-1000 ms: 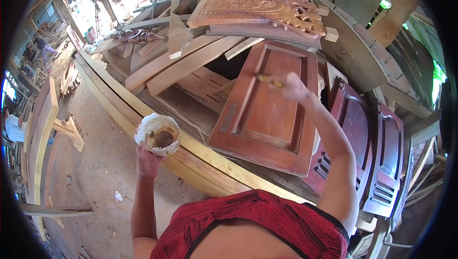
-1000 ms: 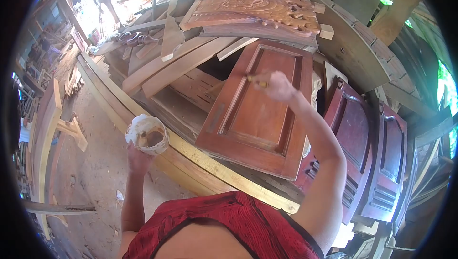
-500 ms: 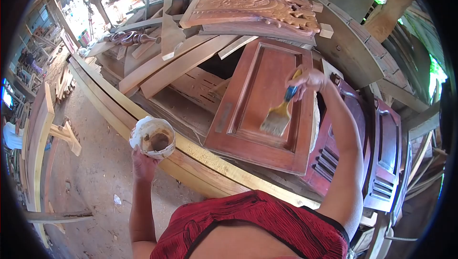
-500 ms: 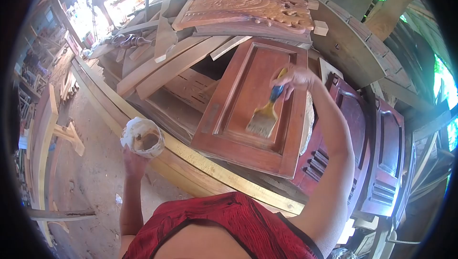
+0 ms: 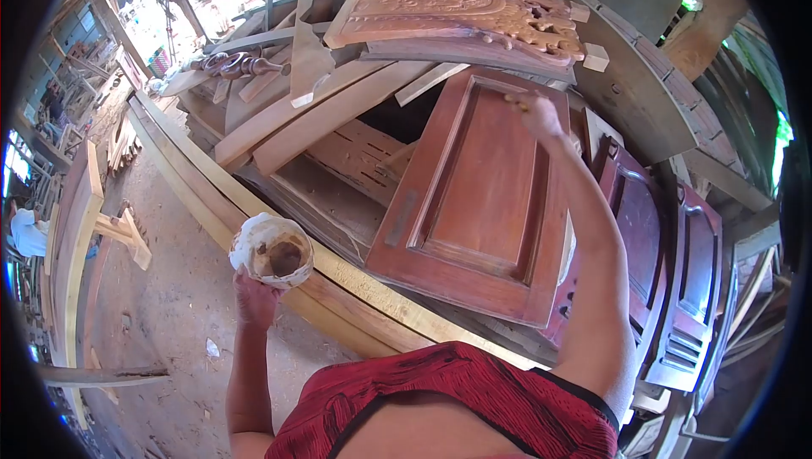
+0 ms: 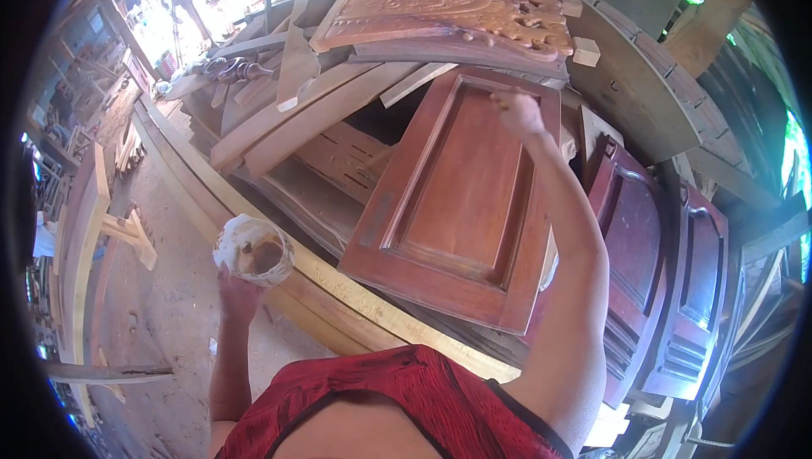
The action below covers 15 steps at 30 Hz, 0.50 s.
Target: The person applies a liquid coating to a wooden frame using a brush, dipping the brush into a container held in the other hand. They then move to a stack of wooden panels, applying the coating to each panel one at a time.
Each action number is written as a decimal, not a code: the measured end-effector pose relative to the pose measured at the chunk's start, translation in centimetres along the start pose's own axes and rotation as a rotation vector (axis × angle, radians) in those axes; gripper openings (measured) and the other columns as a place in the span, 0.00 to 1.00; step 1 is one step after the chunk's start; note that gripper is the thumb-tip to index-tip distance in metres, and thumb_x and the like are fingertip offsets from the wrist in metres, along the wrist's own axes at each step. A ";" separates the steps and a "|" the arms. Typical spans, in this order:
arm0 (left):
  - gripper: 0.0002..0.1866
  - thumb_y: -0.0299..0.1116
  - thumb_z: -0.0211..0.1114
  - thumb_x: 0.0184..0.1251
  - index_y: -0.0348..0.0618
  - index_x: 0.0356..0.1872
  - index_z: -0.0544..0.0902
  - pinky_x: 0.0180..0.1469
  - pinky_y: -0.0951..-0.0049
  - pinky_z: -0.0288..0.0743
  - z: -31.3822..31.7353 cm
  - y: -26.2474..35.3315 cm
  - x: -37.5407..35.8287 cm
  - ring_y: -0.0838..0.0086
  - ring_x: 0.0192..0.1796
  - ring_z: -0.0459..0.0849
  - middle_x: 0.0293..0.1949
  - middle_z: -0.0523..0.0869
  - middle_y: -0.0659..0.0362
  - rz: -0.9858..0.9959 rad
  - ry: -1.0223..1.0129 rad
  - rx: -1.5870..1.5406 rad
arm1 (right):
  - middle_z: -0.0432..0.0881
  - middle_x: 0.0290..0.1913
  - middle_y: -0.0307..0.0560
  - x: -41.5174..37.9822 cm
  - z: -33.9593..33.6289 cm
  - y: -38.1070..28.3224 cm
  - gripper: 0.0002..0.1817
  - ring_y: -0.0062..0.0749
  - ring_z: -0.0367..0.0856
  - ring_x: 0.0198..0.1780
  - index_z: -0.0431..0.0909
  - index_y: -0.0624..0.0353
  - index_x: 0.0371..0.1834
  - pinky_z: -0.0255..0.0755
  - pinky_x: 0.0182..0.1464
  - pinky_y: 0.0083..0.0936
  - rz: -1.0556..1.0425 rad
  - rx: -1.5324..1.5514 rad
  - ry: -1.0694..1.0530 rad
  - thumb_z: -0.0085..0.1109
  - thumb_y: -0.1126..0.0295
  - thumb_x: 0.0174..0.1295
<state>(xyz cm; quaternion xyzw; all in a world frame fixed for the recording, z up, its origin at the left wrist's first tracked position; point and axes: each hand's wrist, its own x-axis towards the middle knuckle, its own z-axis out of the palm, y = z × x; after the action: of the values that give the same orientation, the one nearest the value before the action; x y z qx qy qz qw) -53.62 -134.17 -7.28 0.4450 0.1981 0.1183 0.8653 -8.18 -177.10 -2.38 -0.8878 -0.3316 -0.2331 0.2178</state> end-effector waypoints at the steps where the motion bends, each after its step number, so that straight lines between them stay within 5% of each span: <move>1: 0.44 0.65 0.53 0.58 0.51 0.70 0.55 0.60 0.55 0.65 0.2 0.1 0.0 0.60 0.66 0.65 0.67 0.62 0.55 0.000 -0.017 0.004 | 0.83 0.37 0.52 -1.2 0.0 -1.6 0.10 0.47 0.82 0.41 0.83 0.52 0.39 0.75 0.44 0.35 0.016 0.098 -0.067 0.59 0.65 0.56; 5: 0.42 0.64 0.51 0.59 0.52 0.69 0.55 0.60 0.56 0.66 0.5 0.2 0.2 0.60 0.66 0.65 0.67 0.63 0.55 -0.040 -0.013 -0.022 | 0.83 0.36 0.49 -3.5 -5.6 -13.4 0.12 0.42 0.83 0.39 0.82 0.56 0.40 0.77 0.40 0.30 -0.149 0.323 -0.205 0.60 0.63 0.57; 7: 0.33 0.56 0.43 0.67 0.51 0.69 0.57 0.62 0.48 0.63 1.5 0.7 -0.2 0.58 0.68 0.63 0.66 0.63 0.54 0.028 -0.070 0.108 | 0.84 0.32 0.47 -4.3 -7.0 -15.7 0.13 0.38 0.85 0.34 0.80 0.62 0.39 0.79 0.34 0.26 0.094 0.977 -0.340 0.60 0.63 0.59; 8: 0.33 0.56 0.43 0.67 0.51 0.69 0.57 0.62 0.48 0.63 2.2 1.0 -0.3 0.58 0.68 0.63 0.66 0.63 0.54 0.023 -0.081 0.113 | 0.84 0.32 0.47 -4.1 -7.8 -15.5 0.13 0.38 0.85 0.34 0.80 0.62 0.39 0.79 0.34 0.26 0.102 0.974 -0.329 0.60 0.63 0.59; 10: 0.35 0.59 0.43 0.66 0.52 0.69 0.56 0.61 0.48 0.65 3.3 1.5 -0.7 0.57 0.68 0.63 0.67 0.62 0.55 0.109 -0.105 0.381 | 0.83 0.31 0.49 -3.0 -8.7 -14.6 0.14 0.35 0.85 0.29 0.79 0.65 0.39 0.80 0.29 0.24 0.577 1.216 -0.526 0.60 0.63 0.59; 11: 0.35 0.59 0.43 0.66 0.52 0.69 0.56 0.61 0.48 0.65 2.9 1.3 -0.5 0.57 0.68 0.63 0.67 0.62 0.55 0.109 -0.108 0.386 | 0.83 0.32 0.52 -2.7 -8.1 -13.0 0.14 0.37 0.85 0.26 0.79 0.65 0.40 0.81 0.27 0.25 0.646 1.167 -0.540 0.60 0.65 0.59; 13: 0.37 0.61 0.45 0.63 0.53 0.69 0.55 0.62 0.48 0.63 1.4 0.5 -0.2 0.57 0.68 0.63 0.67 0.62 0.54 0.007 -0.049 0.043 | 0.84 0.33 0.53 -2.6 -6.7 -8.2 0.15 0.37 0.85 0.26 0.79 0.66 0.42 0.81 0.26 0.26 0.791 1.244 -0.421 0.59 0.65 0.59; 15: 0.38 0.62 0.46 0.62 0.53 0.69 0.55 0.62 0.49 0.63 1.5 0.5 -0.1 0.57 0.68 0.63 0.67 0.62 0.55 0.016 -0.065 0.045 | 0.84 0.33 0.54 -2.0 -6.5 -2.8 0.15 0.37 0.85 0.26 0.78 0.69 0.43 0.81 0.24 0.27 0.823 1.218 -0.179 0.59 0.66 0.60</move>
<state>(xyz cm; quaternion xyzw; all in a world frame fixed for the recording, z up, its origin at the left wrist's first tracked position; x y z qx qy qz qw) -53.09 -134.99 -6.03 0.4693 0.1691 0.1061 0.8602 -13.19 -179.71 2.34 -0.6779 -0.0590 0.1657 0.7138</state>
